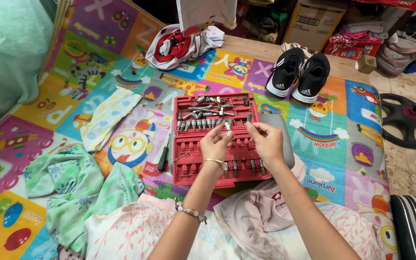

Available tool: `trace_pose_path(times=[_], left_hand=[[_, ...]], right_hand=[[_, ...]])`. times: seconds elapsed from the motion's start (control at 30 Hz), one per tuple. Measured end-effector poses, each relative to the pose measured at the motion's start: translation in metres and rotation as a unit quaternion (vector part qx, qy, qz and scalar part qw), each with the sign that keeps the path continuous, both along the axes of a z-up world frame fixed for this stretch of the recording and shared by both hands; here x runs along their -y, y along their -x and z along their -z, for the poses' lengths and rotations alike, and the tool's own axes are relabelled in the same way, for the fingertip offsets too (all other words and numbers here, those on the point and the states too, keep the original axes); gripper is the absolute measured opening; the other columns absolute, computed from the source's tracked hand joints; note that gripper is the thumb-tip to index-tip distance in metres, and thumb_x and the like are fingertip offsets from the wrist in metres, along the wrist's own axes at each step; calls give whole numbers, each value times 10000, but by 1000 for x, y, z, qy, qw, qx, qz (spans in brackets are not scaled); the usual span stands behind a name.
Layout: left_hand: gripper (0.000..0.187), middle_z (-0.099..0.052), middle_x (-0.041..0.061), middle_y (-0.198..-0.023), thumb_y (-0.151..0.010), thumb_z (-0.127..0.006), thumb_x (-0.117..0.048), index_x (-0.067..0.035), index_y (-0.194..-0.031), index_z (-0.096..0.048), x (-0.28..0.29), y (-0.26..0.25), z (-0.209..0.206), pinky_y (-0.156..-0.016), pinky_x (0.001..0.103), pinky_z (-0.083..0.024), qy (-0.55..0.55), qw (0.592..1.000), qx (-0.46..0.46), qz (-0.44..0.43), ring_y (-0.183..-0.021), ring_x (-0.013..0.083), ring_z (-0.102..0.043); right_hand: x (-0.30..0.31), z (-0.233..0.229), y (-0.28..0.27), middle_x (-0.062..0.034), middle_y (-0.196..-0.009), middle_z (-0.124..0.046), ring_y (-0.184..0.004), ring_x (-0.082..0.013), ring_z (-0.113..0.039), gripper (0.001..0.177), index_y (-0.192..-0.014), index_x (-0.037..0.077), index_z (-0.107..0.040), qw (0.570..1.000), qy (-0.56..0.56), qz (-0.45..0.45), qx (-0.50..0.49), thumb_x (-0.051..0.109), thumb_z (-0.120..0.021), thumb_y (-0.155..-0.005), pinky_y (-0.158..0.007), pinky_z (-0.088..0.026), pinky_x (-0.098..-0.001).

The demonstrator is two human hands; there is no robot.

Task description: The person sits on a colorful play mat and organizes a red toolbox. They pick up various metal sockets and bits, wipe them with a cloth, and place them into designated slots within the toolbox.

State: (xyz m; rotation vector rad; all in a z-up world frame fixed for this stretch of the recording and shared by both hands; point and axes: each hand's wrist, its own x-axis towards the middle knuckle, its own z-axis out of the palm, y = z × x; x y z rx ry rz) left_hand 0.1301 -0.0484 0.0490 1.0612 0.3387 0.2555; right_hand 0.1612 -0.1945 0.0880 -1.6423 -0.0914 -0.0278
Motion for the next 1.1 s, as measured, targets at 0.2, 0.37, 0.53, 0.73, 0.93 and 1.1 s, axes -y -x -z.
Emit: trace_pose_path(times=[0.2, 0.37, 0.53, 0.73, 0.93, 1.1], left_hand=[[545, -758, 118, -958, -901, -681, -16, 2, -1427, -541, -18, -22, -12, -697, 247, -568, -67, 996, -16, 60, -850, 163, -747], [505, -754, 135, -965, -904, -673, -4, 11, -1399, -576, -36, -17, -14, -691, 248, -574, -99, 991, -18, 84, -831, 161, -748], [479, -753, 106, -905, -881, -679, 12, 49, -1347, -572, -54, -40, -14, -669, 262, -566, -133, 989, 14, 58, -797, 176, -753], [707, -710, 247, -943, -875, -602, 83, -167, -1533, -537, -81, -95, -33, -799, 373, -603, -520, 850, -69, 55, -809, 370, -700], [240, -536, 299, -1290, -787, -714, 2, -54, -1019, -734, -77, -122, -36, -855, 464, -559, -781, 607, -66, 134, -991, 415, -679], [202, -567, 271, -1306, -781, -716, 4, -21, -978, -750, -88, -117, -33, -888, 445, -570, -857, 495, -34, 143, -1005, 366, -705]], right_hand=[[1, -1, -27, 36, -698, -628, -625, -32, -511, 271, -979, -10, -788, 996, 77, 2, 41, 256, -757, -938, -560, -415, -231], [2, 8, -38, 56, -757, -672, -667, -3, -534, 262, -980, -3, -776, 996, 75, 1, 56, 256, -759, -939, -589, -443, -204], [-2, 11, -48, 38, -670, -634, -599, -24, -483, 250, -973, 3, -784, 984, 151, 14, 90, 249, -768, -933, -527, -391, -232], [-18, 10, -82, -3, -656, -676, -586, -40, -534, 228, -951, 9, -789, 969, 194, -10, 152, 234, -786, -916, -531, -425, -258], [-45, 18, -111, -92, -673, -736, -582, -131, -669, 188, -939, 55, -806, 952, 260, -51, 155, 236, -777, -897, -590, -507, -312], [-57, 26, -122, -86, -720, -750, -599, -148, -670, 208, -920, 35, -802, 951, 260, -40, 159, 237, -786, -871, -603, -517, -318]])
